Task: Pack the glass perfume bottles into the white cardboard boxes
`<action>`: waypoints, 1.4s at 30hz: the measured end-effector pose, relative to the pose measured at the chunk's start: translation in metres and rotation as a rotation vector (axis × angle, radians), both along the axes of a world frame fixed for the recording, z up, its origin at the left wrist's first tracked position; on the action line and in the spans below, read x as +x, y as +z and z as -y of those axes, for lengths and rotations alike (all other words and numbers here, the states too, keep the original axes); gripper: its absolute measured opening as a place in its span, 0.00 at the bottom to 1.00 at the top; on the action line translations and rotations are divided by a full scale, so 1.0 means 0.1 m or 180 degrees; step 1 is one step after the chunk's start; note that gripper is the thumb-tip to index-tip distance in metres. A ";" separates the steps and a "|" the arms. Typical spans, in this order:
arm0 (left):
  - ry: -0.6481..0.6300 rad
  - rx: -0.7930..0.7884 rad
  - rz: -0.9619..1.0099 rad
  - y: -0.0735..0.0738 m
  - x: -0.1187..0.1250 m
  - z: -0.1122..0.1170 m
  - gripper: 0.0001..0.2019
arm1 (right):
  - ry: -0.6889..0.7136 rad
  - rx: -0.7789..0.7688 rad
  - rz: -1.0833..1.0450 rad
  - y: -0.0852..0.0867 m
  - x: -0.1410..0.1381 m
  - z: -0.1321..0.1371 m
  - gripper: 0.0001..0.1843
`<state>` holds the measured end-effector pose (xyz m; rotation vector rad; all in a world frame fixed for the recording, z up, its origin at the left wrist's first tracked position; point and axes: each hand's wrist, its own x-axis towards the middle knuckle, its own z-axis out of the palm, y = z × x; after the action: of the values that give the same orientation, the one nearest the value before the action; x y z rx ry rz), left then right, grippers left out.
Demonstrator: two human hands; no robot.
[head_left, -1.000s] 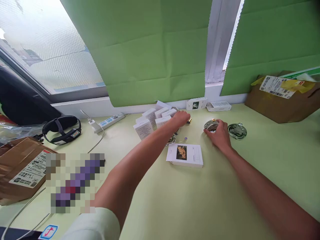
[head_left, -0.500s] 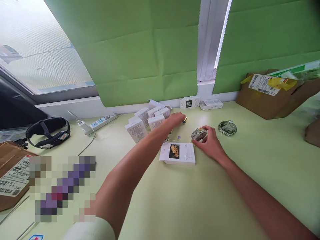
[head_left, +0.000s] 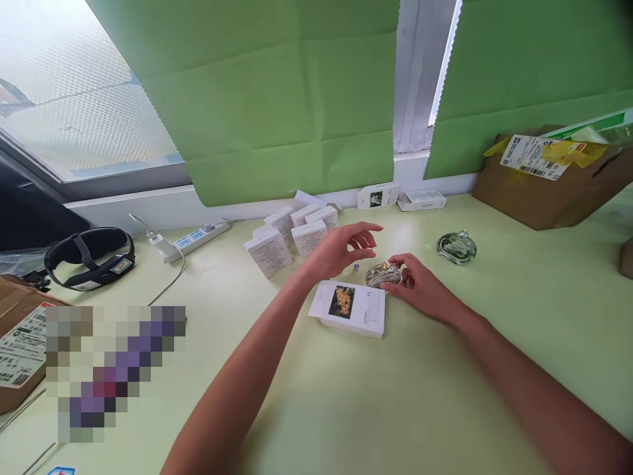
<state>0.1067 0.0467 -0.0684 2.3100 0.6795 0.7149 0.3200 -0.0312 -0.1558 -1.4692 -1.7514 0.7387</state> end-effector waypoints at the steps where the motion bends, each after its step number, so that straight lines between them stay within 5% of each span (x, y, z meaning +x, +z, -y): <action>1: -0.0011 0.0045 -0.0080 0.02 0.00 0.00 0.19 | 0.0052 -0.0007 0.0010 0.01 0.00 0.00 0.24; 13: -0.0270 0.0217 -0.0247 0.10 -0.06 0.12 0.13 | 0.0231 -0.0030 0.0064 0.08 0.04 0.05 0.29; 20: -0.0323 0.0290 -0.0264 0.10 -0.06 0.14 0.14 | -0.0340 0.0534 -0.0301 0.20 0.10 0.07 0.21; 25: -0.0286 0.0409 -0.0349 0.09 -0.06 0.14 0.14 | 0.0127 0.0027 0.0014 0.13 0.13 0.05 0.25; 31: -0.0356 0.0334 -0.0344 0.08 -0.03 0.15 0.14 | 0.0158 -0.0245 -0.0017 0.04 0.14 0.02 0.24; 37: -0.0485 0.0067 -0.0140 0.12 -0.01 0.19 0.14 | -0.0265 0.0432 -0.0682 0.26 0.08 0.10 0.16; 42: -0.0645 -0.0123 0.0011 0.16 0.01 0.23 0.13 | -0.0206 0.0240 -0.1516 0.41 -0.06 0.20 0.14</action>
<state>0.1080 0.0235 -0.0525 2.3007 0.4452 0.6066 0.3145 -0.0509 -0.1152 -1.1740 -1.3472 0.8929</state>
